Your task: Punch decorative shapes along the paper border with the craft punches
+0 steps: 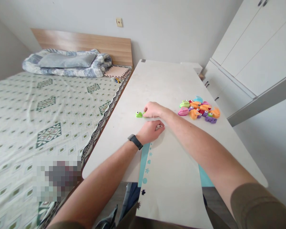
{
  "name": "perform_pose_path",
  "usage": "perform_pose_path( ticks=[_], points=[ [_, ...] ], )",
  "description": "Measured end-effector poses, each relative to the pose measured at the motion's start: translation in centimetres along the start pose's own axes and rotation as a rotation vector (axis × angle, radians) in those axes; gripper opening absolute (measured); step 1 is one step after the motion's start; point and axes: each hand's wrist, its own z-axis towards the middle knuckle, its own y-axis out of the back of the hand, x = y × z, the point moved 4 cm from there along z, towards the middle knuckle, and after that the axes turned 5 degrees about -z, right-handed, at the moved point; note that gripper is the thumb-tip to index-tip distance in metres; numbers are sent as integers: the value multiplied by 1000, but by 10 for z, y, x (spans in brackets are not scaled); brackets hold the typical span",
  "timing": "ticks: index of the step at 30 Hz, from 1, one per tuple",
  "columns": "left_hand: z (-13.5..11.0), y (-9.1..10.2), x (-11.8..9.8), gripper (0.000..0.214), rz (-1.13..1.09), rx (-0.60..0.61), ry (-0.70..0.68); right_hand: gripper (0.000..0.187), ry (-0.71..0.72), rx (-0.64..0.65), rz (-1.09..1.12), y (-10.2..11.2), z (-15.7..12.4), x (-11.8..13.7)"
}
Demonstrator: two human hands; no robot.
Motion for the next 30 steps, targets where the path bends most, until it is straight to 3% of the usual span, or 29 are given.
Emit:
perform_pose_path(
  ticks=[5, 11, 17, 22, 26, 30],
  points=[
    [1, -1, 2, 23, -6, -11, -58, 22, -13, -19, -1, -7, 12, 14],
    [2, 0, 2, 21, -50, -70, -145, 43, 80, -118, 79, -13, 13, 23],
    [0, 3, 1, 26, -32, -14, -1, 26, 131, -400, 216, 10, -37, 0],
    [-1, 8, -3, 29, -4, 2, 53, 24, 59, -593, 264, 16, -102, -63],
    [0, 10, -4, 31, -10, 3, 70, 28, -127, -776, 287, 11, -143, -149],
    [1, 11, -4, 34, -19, 1, 105, 27, -444, -935, 169, 5, -174, -236]
  ],
)
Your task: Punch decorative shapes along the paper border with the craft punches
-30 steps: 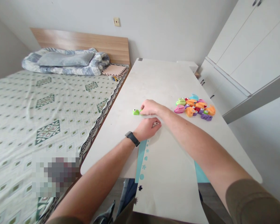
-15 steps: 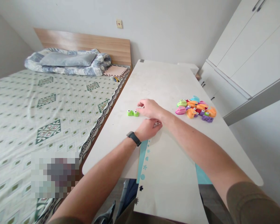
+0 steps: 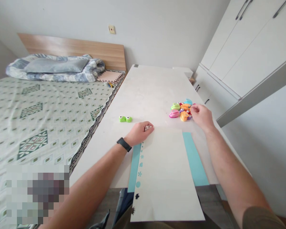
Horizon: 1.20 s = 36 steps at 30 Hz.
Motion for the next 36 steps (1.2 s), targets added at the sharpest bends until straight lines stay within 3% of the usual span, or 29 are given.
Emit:
perform_pose_path(
  ticks=[3, 7, 20, 26, 36],
  points=[
    [1, 0, 1, 36, -11, -7, 51, 29, -72, -82, -123, 5, 3, -43],
    [2, -1, 0, 39, -8, -3, 90, 31, -70, -108, -244, 4, 0, -67],
    [3, -3, 1, 43, -15, -18, 130, 32, -61, 60, -482, -5, 2, -86],
    [2, -4, 0, 41, -16, -11, 121, 33, -54, 58, -516, -9, 9, -103],
    [0, -3, -1, 40, 9, -34, 98, 26, -60, 41, -465, -9, 9, -102]
  ],
)
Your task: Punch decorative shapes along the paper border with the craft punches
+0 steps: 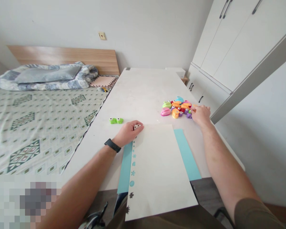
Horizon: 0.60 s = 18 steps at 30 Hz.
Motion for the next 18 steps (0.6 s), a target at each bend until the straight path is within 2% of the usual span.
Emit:
perform_pose_path(
  ticks=[5, 8, 14, 18],
  points=[
    [-1, -1, 2, 41, -2, -4, 2, 29, -52, -114, 108, 19, -3, 2],
    [-1, -1, 3, 42, -16, -7, 4, 27, -66, -151, 326, 31, -9, 11],
    [-1, 0, 2, 42, -37, -2, 14, 33, 49, 29, 1032, 36, -29, 53],
    [-1, 0, 2, 42, -46, 2, 21, 38, 91, 151, 1216, 36, -43, 78]
  ],
)
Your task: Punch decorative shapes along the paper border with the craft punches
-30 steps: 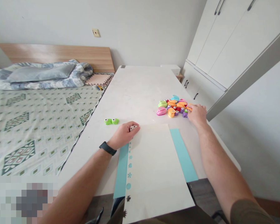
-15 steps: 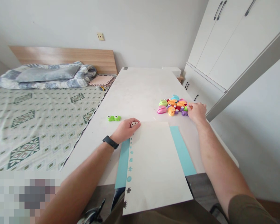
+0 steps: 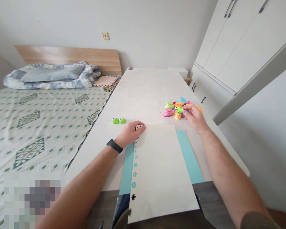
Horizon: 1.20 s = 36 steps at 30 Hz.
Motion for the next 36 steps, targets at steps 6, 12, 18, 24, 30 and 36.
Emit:
perform_pose_path(
  ticks=[6, 12, 18, 24, 30, 36],
  points=[
    [1, 2, -1, 40, 26, -11, -4, 36, -31, 174, 85, -28, -13, 3],
    [1, 2, -1, 39, 18, -1, -3, 38, -39, 317, 130, -43, -20, 16],
    [1, 2, -3, 39, -11, 15, -7, 47, -87, 430, 91, -47, -25, 20],
    [0, 2, -4, 38, -17, 13, -15, 43, 66, 479, -95, -55, -29, 27],
    [0, 2, -5, 37, -19, 7, -25, 44, 107, 492, -269, -60, -31, 29],
    [-1, 0, -6, 38, -36, 14, -30, 43, 159, 470, -327, -63, -33, 34]
  ],
)
